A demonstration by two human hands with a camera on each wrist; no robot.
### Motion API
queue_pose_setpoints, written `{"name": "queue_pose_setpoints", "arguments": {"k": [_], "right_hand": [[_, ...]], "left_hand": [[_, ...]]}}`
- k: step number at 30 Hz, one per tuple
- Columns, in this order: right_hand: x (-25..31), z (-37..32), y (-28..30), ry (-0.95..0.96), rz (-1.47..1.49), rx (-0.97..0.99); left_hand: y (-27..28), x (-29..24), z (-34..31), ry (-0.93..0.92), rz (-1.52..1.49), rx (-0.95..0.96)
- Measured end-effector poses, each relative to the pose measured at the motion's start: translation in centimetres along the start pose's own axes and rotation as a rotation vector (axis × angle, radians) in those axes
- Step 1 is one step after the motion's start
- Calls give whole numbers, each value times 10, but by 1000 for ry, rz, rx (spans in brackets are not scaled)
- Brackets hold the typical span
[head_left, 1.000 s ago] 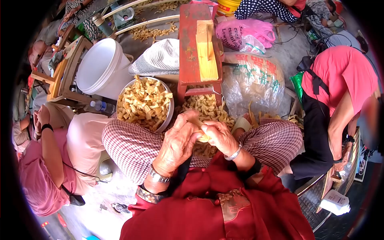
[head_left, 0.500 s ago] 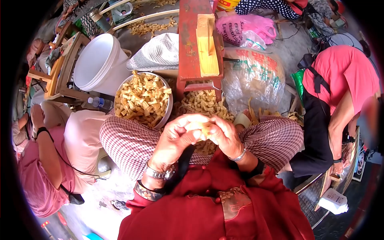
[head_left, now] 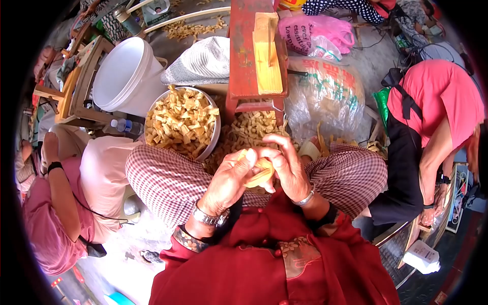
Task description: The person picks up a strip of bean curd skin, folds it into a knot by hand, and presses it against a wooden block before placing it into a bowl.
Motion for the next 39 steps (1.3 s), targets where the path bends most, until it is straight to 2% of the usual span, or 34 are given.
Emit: {"name": "queue_pose_setpoints", "arguments": {"k": [3, 5, 6, 7, 10, 12, 14, 18, 21, 25, 26, 30, 33, 35, 39], "right_hand": [[-1, 0, 14, 49, -19, -40], [-2, -3, 34, -51, -115, -88], [-5, -1, 44, 68, -138, -115], [0, -1, 46, 80, -163, -116], [-3, 0, 43, 134, -355, -50], [0, 4, 40, 148, -422, -57], [-10, 3, 45, 19, -387, -32], [-20, 2, 36, -236, -206, 33], [-17, 3, 23, -199, -173, 107], [-1, 11, 7, -304, -197, 205], [-6, 14, 8, 32, -399, 231], [5, 9, 8, 20, -257, 256], [17, 16, 15, 39, -332, 265], [28, 26, 20, 109, -459, 235], [63, 60, 30, 427, -718, 100]], "left_hand": [[1, -7, 0, 56, -149, -44], [12, -12, 1, 5, -251, -44], [14, -15, -1, 12, -256, -82], [15, -18, -1, 17, -263, -121], [14, -17, 6, 1, -230, -162], [12, -16, 10, -38, -10, -249], [19, -13, 9, -32, 228, -304], [23, -7, 15, -41, 335, -346], [21, -8, 18, -33, 325, -364], [20, -7, 19, -10, 322, -385], [20, -7, 19, -7, 324, -395], [35, -15, 8, -85, 21, -440], [34, -21, 11, -153, 2, -450], [30, -26, 16, -190, 59, -444], [20, -50, 48, -325, 227, -411]]}}
Point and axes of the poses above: each hand's wrist, its own z-axis towards the middle knuckle, its own y-axis out of the back of the hand, x = y × z, the point moved 3 cm from there along z, towards the middle knuckle, and after that the axes turned 11 degrees about -x, right-handed, at the moved point
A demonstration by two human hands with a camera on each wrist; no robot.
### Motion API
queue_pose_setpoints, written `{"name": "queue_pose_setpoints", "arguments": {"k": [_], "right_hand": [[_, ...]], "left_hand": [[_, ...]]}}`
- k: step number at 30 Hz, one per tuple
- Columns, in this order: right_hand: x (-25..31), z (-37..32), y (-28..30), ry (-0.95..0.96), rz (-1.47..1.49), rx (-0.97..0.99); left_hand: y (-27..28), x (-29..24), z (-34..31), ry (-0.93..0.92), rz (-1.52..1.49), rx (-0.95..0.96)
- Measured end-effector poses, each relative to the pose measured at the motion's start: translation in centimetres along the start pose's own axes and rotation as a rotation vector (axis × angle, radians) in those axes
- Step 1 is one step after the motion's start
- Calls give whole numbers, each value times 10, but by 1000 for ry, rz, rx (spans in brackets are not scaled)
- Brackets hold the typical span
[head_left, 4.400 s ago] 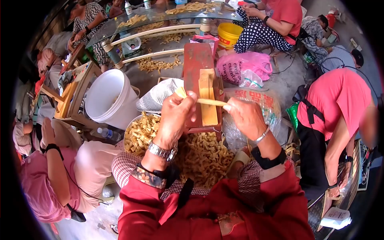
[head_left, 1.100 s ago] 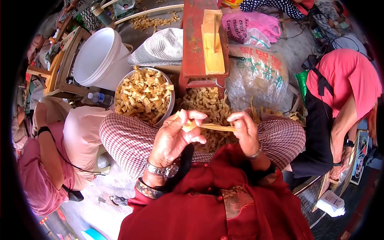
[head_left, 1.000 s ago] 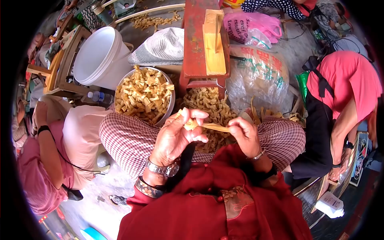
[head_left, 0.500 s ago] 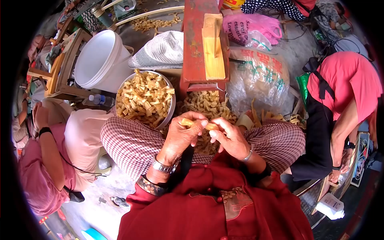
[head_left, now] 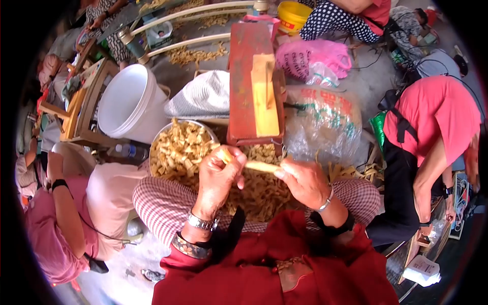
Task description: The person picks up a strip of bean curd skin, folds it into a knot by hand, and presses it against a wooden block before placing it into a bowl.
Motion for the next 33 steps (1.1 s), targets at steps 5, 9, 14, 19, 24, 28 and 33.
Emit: {"name": "queue_pose_setpoints", "arguments": {"k": [5, 9, 14, 19, 24, 28, 33], "right_hand": [[-6, 57, 24, 120, -190, -143], [-14, 90, 32, 196, -322, -179], [-42, 112, 22, 222, -501, -230], [-62, 73, 4, 99, -429, -193], [-14, 18, -1, 208, -174, -230], [23, -14, -29, 387, -62, -116], [46, -45, -60, 390, 239, -85]], "left_hand": [[-36, -39, 42, -157, 34, -2], [-50, -60, 69, -195, 77, -16], [-57, -47, 105, -352, 335, -70], [-46, -34, 100, -386, 557, -72], [-25, -33, 28, -128, 581, 165], [6, 6, -13, 64, 647, 158], [20, 59, -46, 499, 118, 190]]}}
Point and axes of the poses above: each hand's wrist, its own z-axis towards the middle knuckle, its own y-axis out of the back of the hand, x = y × z, the point moved 3 cm from there along z, towards the middle knuckle, and after that the axes turned 11 degrees about -x, right-handed, at the moved point
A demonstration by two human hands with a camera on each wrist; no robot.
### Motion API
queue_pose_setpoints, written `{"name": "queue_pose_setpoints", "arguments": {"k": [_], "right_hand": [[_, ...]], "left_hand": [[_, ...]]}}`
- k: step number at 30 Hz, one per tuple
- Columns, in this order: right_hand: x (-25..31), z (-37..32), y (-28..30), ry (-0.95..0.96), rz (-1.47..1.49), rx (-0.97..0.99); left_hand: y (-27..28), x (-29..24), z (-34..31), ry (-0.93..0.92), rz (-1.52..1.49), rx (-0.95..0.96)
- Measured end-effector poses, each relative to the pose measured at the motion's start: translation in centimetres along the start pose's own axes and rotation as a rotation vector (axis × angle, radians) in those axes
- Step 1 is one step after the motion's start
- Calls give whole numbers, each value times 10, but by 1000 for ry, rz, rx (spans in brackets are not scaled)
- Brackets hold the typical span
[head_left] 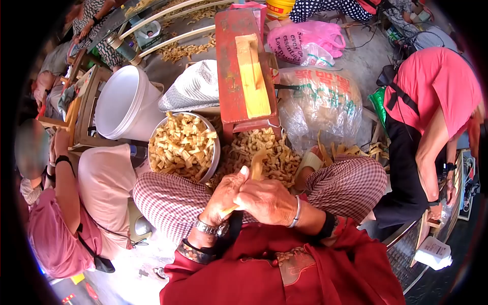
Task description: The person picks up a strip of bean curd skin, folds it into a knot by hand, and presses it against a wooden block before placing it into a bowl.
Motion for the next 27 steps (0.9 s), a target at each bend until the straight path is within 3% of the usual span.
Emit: {"name": "queue_pose_setpoints", "arguments": {"k": [4, 7, 8, 11, 13, 15, 16, 19, 21, 23, 24, 27], "right_hand": [[2, -28, -18, -228, 230, 100], [-3, -37, -18, -613, 548, 106], [-1, -37, -16, -691, 669, 94], [-2, -39, -13, -808, 933, -133], [-7, -34, -6, -826, 774, -312], [-7, -32, -2, -784, 551, -387], [-9, -32, 1, -704, 298, -369], [-6, -17, 7, -146, -92, -314], [-6, -15, 4, -180, -74, -317], [-13, -18, -3, -245, -21, -336], [-18, -25, -9, -374, 29, -269], [-14, -20, -7, -404, -132, -264]], "left_hand": [[-14, -7, -7, 60, -203, -48], [-9, -2, -9, 75, -335, 62], [-1, 1, -10, 120, -381, 253], [3, 9, -5, 82, -505, 37], [4, 8, -7, 2, -583, 92], [3, 6, -11, -39, -571, 104], [3, 6, -12, -52, -545, 83], [-4, 1, -18, -88, -457, 42], [-9, -2, -25, -109, -389, 23], [-5, 0, -24, -154, -343, 151], [-5, -1, -26, -162, -334, 175], [-1, -4, -27, -186, -263, 267]]}}
Point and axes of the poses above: each hand's wrist, its own z-axis towards the middle knuckle, its own y-axis out of the back of the hand, x = y × z, the point moved 3 cm from there along z, towards the middle knuckle, and after that the axes turned 11 degrees about -x, right-handed, at the moved point
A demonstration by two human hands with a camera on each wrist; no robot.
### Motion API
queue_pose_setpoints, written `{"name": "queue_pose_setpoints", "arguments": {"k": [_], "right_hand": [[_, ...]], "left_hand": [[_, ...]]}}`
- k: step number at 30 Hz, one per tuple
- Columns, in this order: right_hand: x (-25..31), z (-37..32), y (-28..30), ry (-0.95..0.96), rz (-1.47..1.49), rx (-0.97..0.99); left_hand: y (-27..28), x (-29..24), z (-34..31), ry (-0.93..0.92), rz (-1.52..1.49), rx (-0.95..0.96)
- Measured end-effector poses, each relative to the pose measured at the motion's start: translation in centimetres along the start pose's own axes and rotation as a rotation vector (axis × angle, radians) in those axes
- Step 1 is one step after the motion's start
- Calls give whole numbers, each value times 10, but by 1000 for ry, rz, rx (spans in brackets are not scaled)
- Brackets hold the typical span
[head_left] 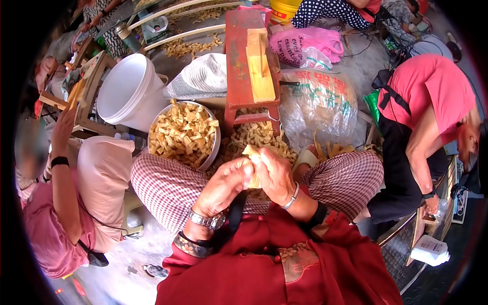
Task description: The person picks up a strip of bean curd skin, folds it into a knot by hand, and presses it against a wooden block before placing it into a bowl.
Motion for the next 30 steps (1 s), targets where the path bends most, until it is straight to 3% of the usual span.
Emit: {"name": "queue_pose_setpoints", "arguments": {"k": [2, 3, 5, 6, 8, 11, 15, 18, 20, 22, 25, 27, 30], "right_hand": [[-5, -2, -2, -121, 35, 1], [-7, -4, -3, -191, 54, 18], [-18, -8, -14, -333, 235, -55], [-23, -10, -15, -412, 257, 43], [-24, -8, -12, -570, 297, 235], [-24, -5, -9, -562, 344, 339], [-21, -6, -1, -560, 311, 517], [-10, -7, 3, -438, 291, 399], [-5, -8, 6, -314, 308, 247], [-2, -9, 8, -191, 348, 102], [8, -6, 13, -18, 246, 113], [17, -2, 17, 40, 235, 111], [29, 0, 18, -79, 349, 142]], "left_hand": [[-10, -10, -8, -31, 125, 16], [-6, -6, -7, -37, 202, -88], [-12, -19, -9, -504, 770, -188], [-16, -24, -11, -741, 1054, -236], [-18, -25, -13, -812, 1048, -258], [-21, -22, -15, -837, 1063, -276], [-18, -18, -14, -840, 1095, -184], [-12, -15, -13, -662, 943, -272], [-11, -9, -10, -463, 426, -230], [-17, -15, -12, -362, 276, -152], [-17, -16, -13, -228, -81, -87], [-18, -17, -15, -210, -161, -68], [-16, -19, -19, -195, -224, -39]]}}
Point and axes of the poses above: each hand's wrist, its own z-axis towards the middle knuckle, its own y-axis out of the back of the hand, x = y × z, the point moved 3 cm from there along z, towards the middle knuckle, and after that the axes turned 11 degrees about -x, right-handed, at the moved point
